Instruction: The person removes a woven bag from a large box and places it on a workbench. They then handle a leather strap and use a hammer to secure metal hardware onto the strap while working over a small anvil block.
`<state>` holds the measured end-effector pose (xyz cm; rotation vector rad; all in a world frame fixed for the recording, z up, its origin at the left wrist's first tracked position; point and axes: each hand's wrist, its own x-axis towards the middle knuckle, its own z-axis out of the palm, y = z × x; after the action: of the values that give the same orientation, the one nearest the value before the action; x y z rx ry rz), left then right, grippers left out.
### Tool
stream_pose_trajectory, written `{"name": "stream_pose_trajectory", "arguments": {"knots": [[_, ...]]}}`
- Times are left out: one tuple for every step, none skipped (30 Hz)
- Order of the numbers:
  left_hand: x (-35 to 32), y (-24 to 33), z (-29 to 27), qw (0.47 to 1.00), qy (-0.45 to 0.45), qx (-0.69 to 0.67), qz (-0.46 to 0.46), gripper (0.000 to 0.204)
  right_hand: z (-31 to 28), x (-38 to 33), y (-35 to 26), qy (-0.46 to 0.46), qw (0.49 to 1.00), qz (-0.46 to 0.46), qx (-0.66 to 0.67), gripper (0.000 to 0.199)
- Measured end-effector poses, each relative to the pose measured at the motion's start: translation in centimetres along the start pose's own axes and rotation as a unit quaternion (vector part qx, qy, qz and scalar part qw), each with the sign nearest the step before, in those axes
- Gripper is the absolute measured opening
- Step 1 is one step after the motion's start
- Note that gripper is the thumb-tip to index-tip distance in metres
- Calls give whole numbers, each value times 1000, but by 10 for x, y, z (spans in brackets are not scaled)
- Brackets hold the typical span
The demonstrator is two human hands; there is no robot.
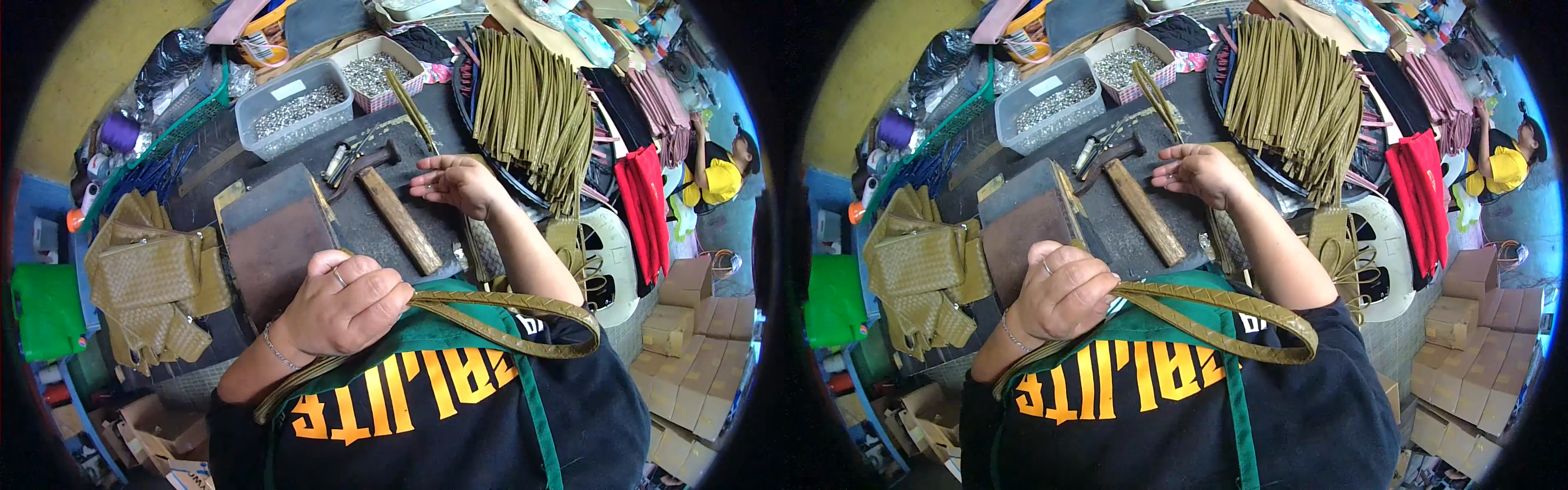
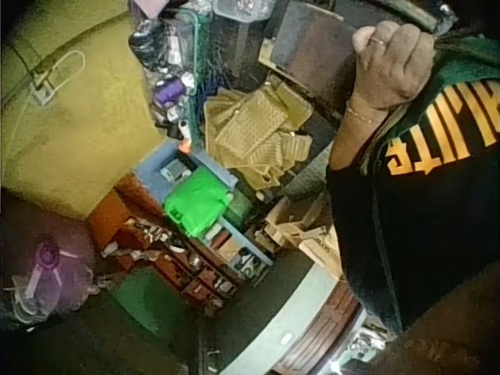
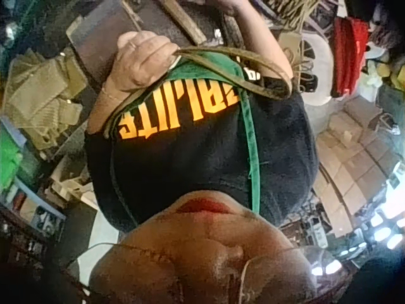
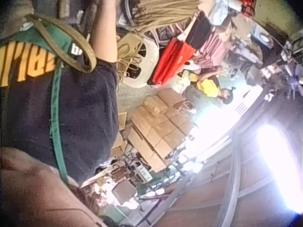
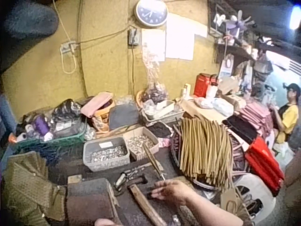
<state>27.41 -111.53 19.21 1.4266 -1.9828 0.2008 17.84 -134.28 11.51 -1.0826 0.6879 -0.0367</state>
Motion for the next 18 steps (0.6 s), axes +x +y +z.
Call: {"name": "stream_pose_trajectory", "arguments": {"knots": [[-1,0,0,1000,3,-3,-1,16,0,-1,1,-17,999,-12,32,39],[-2,0,0,1000,2,-2,-3,16,2,-2,4,-36,997,-22,64,39],[-2,0,0,1000,6,-3,-4,16,3,-2,6,-38,997,-20,65,39],[-2,0,-1,1000,9,-4,-6,16,5,-3,8,-43,995,-36,77,37],[-2,-1,-1,1000,9,-6,-7,16,6,-5,9,-46,994,-53,88,34],[-2,-1,-2,1000,8,-5,-5,17,6,-6,10,-50,991,-71,100,32],[-2,-1,-2,1000,8,-4,-3,17,7,-7,11,-50,991,-69,100,32],[-2,-2,-2,1000,7,-5,-5,17,9,-7,12,-43,992,-85,85,29],[-2,-3,-2,1000,5,-7,6,18,10,-8,13,-36,992,-101,70,27],[-2,-4,-2,1000,4,-10,17,20,11,-8,14,-38,992,-99,70,27],[-2,-4,-2,1000,3,-11,15,20,12,-9,15,-20,992,-114,46,23],[-1,-5,-2,1000,5,-12,17,20,14,-12,15,-3,991,-128,21,20],[-1,-5,-2,1000,7,-14,18,20,19,-16,14,24,991,-129,-12,15],[-2,-4,-2,1000,5,-14,15,20,19,-16,17,22,992,-126,-11,15],[-2,-3,-1,1000,11,-9,3,19,17,-17,20,8,990,-138,-26,14],[-2,-2,0,1000,16,-5,-10,18,17,-18,23,-6,988,-149,-40,13],[-2,-1,0,1000,14,-5,-12,18,21,-22,23,13,989,-144,-33,10],[-2,-1,-1,1000,14,-1,-7,18,23,-24,24,12,989,-143,-32,10]]}}
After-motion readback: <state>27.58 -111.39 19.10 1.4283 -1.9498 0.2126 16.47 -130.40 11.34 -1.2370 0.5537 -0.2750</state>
